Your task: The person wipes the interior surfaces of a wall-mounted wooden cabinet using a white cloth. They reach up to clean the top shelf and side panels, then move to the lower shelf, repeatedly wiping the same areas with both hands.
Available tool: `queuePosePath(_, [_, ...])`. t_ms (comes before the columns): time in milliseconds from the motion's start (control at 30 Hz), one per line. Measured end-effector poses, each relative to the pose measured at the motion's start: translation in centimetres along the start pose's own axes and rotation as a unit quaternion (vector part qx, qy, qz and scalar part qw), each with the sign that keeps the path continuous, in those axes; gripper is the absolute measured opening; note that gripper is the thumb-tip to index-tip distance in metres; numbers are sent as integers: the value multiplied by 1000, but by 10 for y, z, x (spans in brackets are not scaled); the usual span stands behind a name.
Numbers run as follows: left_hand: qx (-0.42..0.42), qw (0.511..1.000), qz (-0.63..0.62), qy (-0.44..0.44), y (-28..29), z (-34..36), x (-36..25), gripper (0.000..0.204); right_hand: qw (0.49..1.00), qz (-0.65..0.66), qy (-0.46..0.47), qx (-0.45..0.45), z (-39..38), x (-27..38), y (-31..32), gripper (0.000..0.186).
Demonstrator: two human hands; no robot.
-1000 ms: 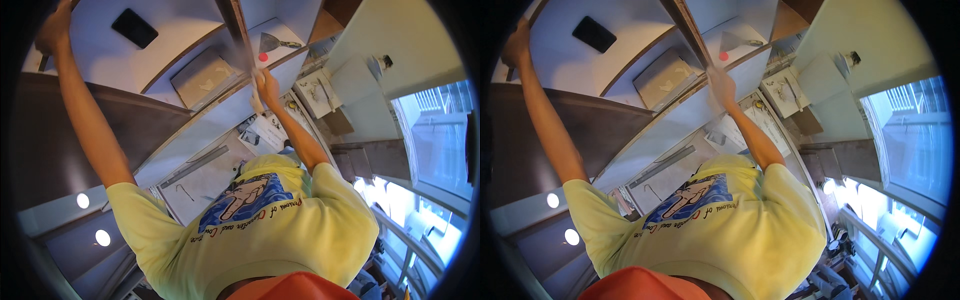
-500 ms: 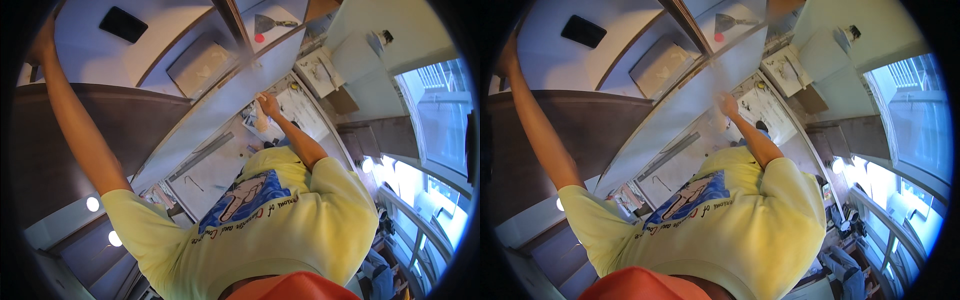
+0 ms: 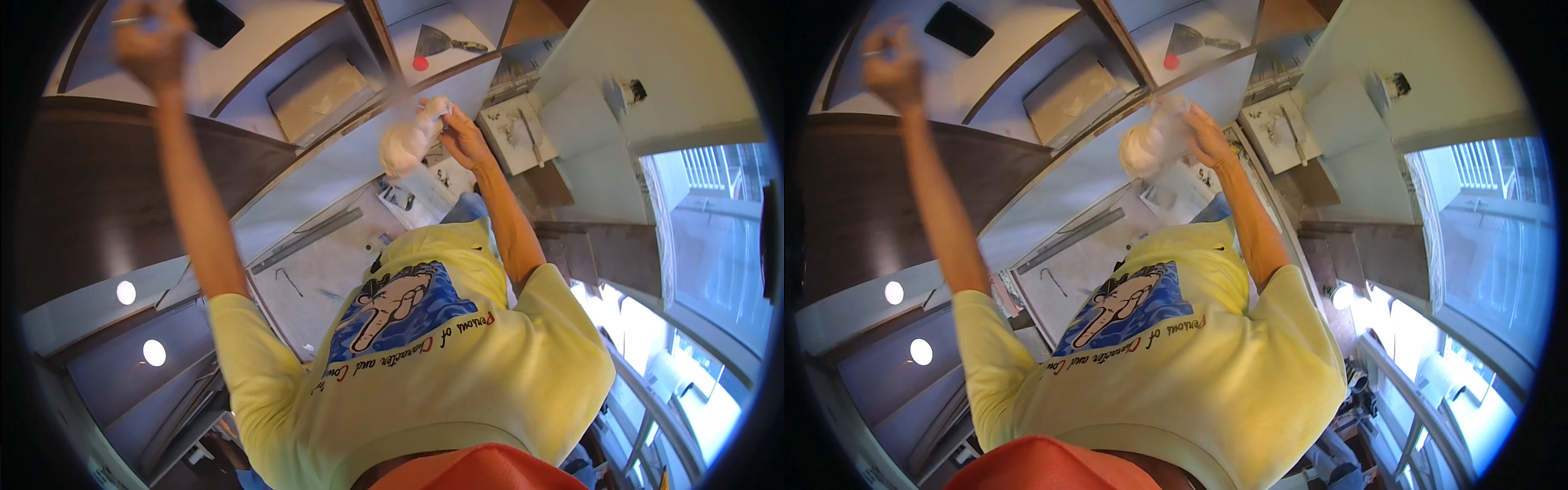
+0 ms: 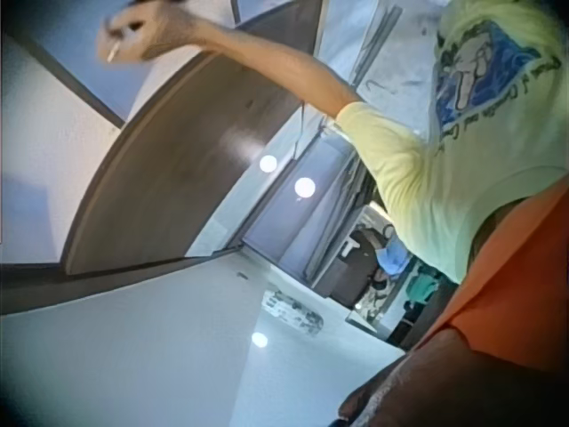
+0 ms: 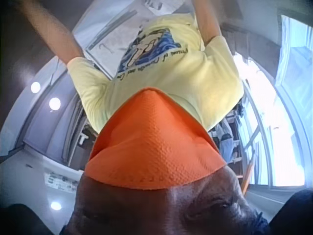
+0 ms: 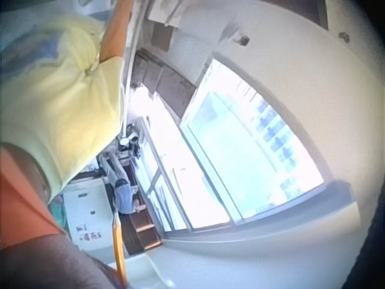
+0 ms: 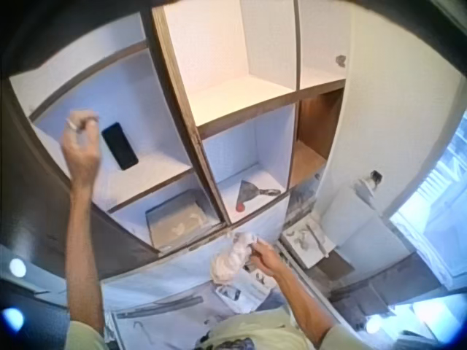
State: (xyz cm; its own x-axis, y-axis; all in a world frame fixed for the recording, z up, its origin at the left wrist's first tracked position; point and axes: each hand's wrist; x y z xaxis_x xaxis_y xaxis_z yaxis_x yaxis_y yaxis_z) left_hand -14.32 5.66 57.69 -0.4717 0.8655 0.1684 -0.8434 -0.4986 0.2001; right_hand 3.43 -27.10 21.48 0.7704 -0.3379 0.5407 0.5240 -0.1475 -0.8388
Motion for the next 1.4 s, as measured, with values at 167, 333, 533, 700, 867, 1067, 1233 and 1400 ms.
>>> queuePosePath(167, [346,774,-412,333,-68,-223,-185,30,985,150,-38,81,32,60,5,50])
queuePosePath(333, [475,499,-496,529,-88,-292,-322,48,866,-484,124,8,65,136,36,36])
queuePosePath(533, [315,410,-590,620,-88,-231,-355,62,966,-256,31,-25,88,155,47,25])
queuePosePath(700, [268,548,-537,583,-99,-200,-355,61,926,-350,138,39,107,152,23,18])
queuePosePath(867, [254,668,-409,567,-104,-155,-344,43,890,-392,227,45,131,179,-18,32])
queuePosePath(1067, [87,859,-194,466,-71,-31,-266,24,811,-394,416,119,179,261,-71,28])
queuePosePath(1233, [-43,957,98,271,-29,143,-167,21,712,-399,572,86,239,317,-109,18])
queuePosePath(1400, [-135,955,262,18,-52,279,-125,17,568,-494,657,34,268,317,-118,15])
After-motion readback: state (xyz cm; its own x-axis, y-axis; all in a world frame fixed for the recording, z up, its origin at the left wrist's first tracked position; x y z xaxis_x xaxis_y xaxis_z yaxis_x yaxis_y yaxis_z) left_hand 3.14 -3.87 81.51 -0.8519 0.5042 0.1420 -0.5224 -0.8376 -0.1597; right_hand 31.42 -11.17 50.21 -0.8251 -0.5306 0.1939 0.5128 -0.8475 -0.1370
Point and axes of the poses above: each hand's wrist, its own z-axis towards the middle knuckle, its own y-axis out of the back of the hand, x = y × z, and after that the axes turned 11 degrees about z, right-handed
